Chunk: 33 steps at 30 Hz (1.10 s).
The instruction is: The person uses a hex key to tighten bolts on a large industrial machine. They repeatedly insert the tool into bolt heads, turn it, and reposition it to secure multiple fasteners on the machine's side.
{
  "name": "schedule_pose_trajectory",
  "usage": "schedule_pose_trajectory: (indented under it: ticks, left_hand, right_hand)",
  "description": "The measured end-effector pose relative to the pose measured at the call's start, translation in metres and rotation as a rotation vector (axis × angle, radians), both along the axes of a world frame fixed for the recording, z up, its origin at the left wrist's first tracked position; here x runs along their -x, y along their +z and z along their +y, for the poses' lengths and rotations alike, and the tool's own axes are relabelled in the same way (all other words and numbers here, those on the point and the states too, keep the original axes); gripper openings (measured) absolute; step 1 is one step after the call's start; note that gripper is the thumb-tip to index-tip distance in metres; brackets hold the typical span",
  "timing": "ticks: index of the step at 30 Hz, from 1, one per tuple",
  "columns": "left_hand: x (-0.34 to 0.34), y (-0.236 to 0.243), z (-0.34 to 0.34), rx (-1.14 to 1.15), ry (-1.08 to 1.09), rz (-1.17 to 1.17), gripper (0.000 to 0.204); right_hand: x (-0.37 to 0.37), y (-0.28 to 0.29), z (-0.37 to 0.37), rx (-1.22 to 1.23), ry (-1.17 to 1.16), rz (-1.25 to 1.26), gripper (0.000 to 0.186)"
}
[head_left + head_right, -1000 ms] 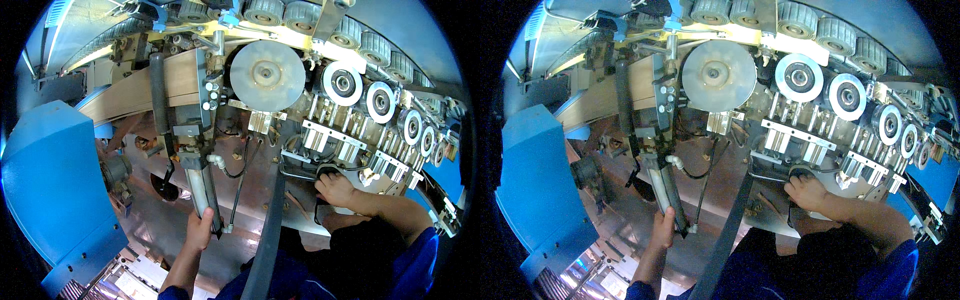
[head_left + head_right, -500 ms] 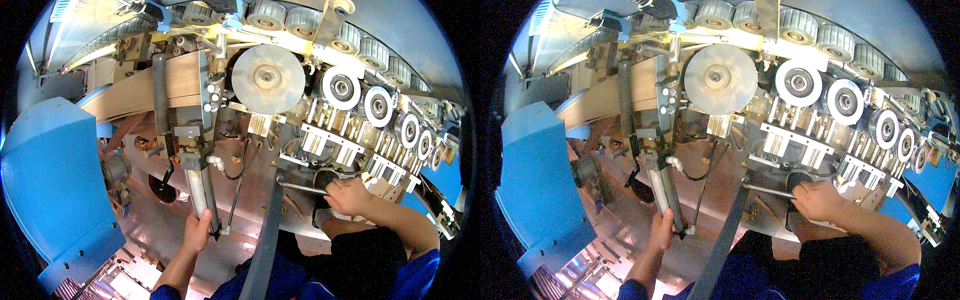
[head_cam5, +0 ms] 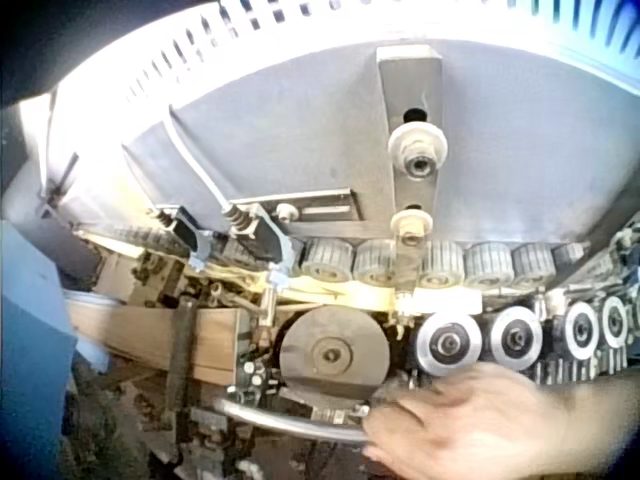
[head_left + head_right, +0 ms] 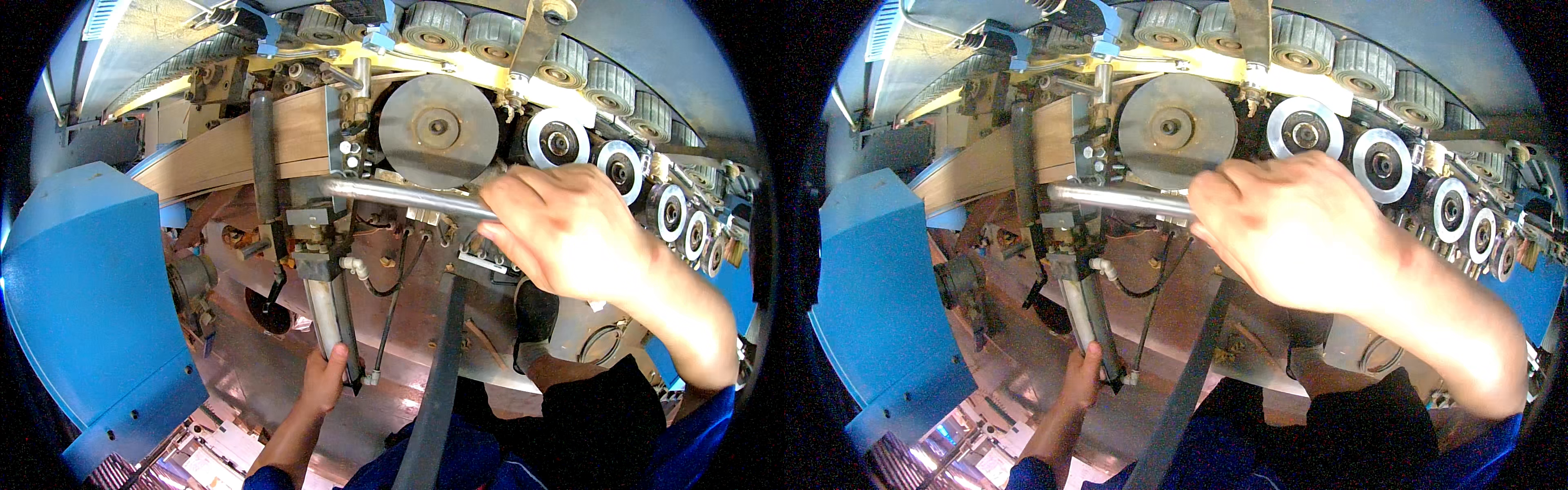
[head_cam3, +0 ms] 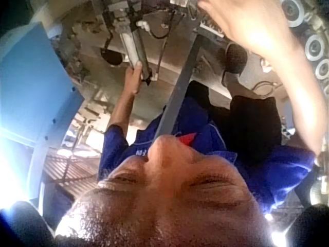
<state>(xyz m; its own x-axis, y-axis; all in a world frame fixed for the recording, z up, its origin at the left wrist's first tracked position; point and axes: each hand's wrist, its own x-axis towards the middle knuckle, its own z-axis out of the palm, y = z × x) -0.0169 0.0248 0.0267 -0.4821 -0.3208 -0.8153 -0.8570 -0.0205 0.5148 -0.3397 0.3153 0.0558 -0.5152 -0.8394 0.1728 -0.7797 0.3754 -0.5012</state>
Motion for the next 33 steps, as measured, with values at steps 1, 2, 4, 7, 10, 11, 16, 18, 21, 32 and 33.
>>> schedule_pose_trajectory:
  ticks: [1,2,4,7,10,11,16,18,21,32,33]
  left_hand:
    - [0.000,0.000,-0.001,-0.008,-0.003,-0.013,0.060]
    - [-0.002,0.000,-0.002,-0.014,-0.002,-0.029,0.059]
    - [-0.006,-0.002,-0.001,-0.018,0.053,-0.019,0.060]
    - [-0.001,-0.001,0.001,-0.029,0.063,-0.007,0.061]
    - [-0.004,0.000,-0.001,-0.035,0.070,0.010,0.061]
    - [-0.006,-0.002,-0.002,-0.042,0.071,0.018,0.061]
    - [-0.004,-0.001,-0.001,-0.073,0.078,0.002,0.061]
    - [-0.001,0.003,0.000,-0.091,0.080,-0.005,0.060]
    - [0.000,0.004,-0.002,-0.098,0.066,-0.016,0.058]
    - [0.078,0.089,0.028,0.897,-0.933,0.703,0.059]
    - [0.104,0.093,0.031,0.992,-0.901,0.711,0.055]
  right_hand:
    - [0.003,-0.002,-0.003,-0.002,0.000,0.010,0.024]
    - [0.004,-0.005,-0.007,-0.001,0.004,0.018,0.023]
    - [0.005,-0.005,-0.012,-0.004,-0.001,0.040,0.021]
    - [0.004,-0.006,-0.011,0.000,-0.015,0.023,0.021]
    - [0.006,-0.002,-0.005,0.008,-0.016,0.028,0.020]
    - [0.006,-0.003,-0.004,0.006,-0.017,0.034,0.020]
    - [0.009,-0.011,-0.007,-0.032,-0.020,0.071,0.015]
    - [0.010,-0.009,-0.012,-0.087,-0.003,0.095,0.012]
    - [0.016,-0.008,-0.013,-0.107,0.038,0.126,0.010]
    - [0.028,-0.010,-0.016,-0.066,-0.015,0.184,0.008]
    - [0.030,-0.011,-0.018,-0.057,-0.017,0.206,0.008]
